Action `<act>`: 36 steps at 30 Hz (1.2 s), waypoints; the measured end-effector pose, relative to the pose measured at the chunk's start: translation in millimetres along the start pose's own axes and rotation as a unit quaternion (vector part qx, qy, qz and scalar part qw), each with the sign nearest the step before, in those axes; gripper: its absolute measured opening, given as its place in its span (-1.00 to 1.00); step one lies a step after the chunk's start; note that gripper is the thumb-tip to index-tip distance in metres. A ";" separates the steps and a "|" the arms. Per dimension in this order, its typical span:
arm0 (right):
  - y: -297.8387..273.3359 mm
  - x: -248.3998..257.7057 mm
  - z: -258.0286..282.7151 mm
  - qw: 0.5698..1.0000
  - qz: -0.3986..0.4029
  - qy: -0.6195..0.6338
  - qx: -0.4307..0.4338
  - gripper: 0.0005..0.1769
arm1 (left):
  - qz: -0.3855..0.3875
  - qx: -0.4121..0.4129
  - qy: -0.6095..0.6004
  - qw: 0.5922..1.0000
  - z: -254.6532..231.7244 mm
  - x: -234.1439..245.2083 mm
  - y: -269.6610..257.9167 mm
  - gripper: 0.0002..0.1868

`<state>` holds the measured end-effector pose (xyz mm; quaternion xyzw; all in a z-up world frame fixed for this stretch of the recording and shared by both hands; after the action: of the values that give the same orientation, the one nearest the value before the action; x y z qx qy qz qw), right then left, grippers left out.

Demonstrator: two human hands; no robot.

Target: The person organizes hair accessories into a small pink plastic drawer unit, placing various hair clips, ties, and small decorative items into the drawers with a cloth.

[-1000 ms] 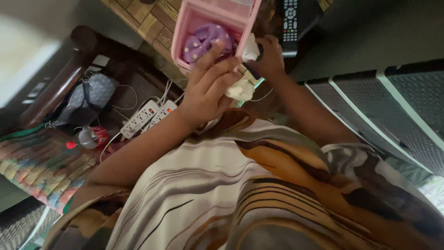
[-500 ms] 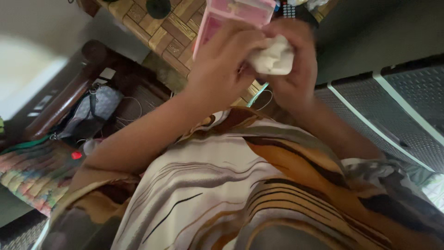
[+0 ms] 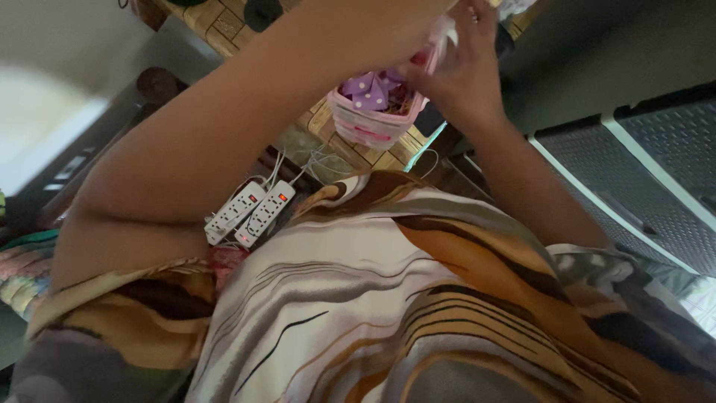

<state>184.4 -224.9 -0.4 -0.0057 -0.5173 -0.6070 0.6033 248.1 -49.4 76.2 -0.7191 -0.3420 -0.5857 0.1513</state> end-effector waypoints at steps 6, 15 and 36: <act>-17.2 -29.5 -27.7 0.961 0.014 0.252 -0.113 -0.27 | 0.055 -0.032 0.024 0.998 -7.3 -6.7 -7.9 -0.79; -13.3 -29.9 -25.5 0.972 0.012 0.222 -0.078 -0.32 | -0.126 -0.118 0.070 0.983 -10.7 9.9 -35.6 -0.83; 8.7 30.2 -63.0 0.912 -0.063 0.364 -0.178 -0.69 | -0.221 -0.053 0.085 0.970 -63.2 -9.8 -112.5 -0.54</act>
<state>221.5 -284.5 -5.2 0.1405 -0.1446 -0.6859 0.6992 125.3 -10.5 63.3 -0.5797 -0.4473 -0.6810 0.0085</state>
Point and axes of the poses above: each hand's wrist, its own y-axis towards the middle knuckle, its own x-axis out of the back of the hand, z = x × y, the point moved 3 cm from there along y, towards the middle knuckle, and after that the axes turned 3 degrees about x, right-handed, at the moved point
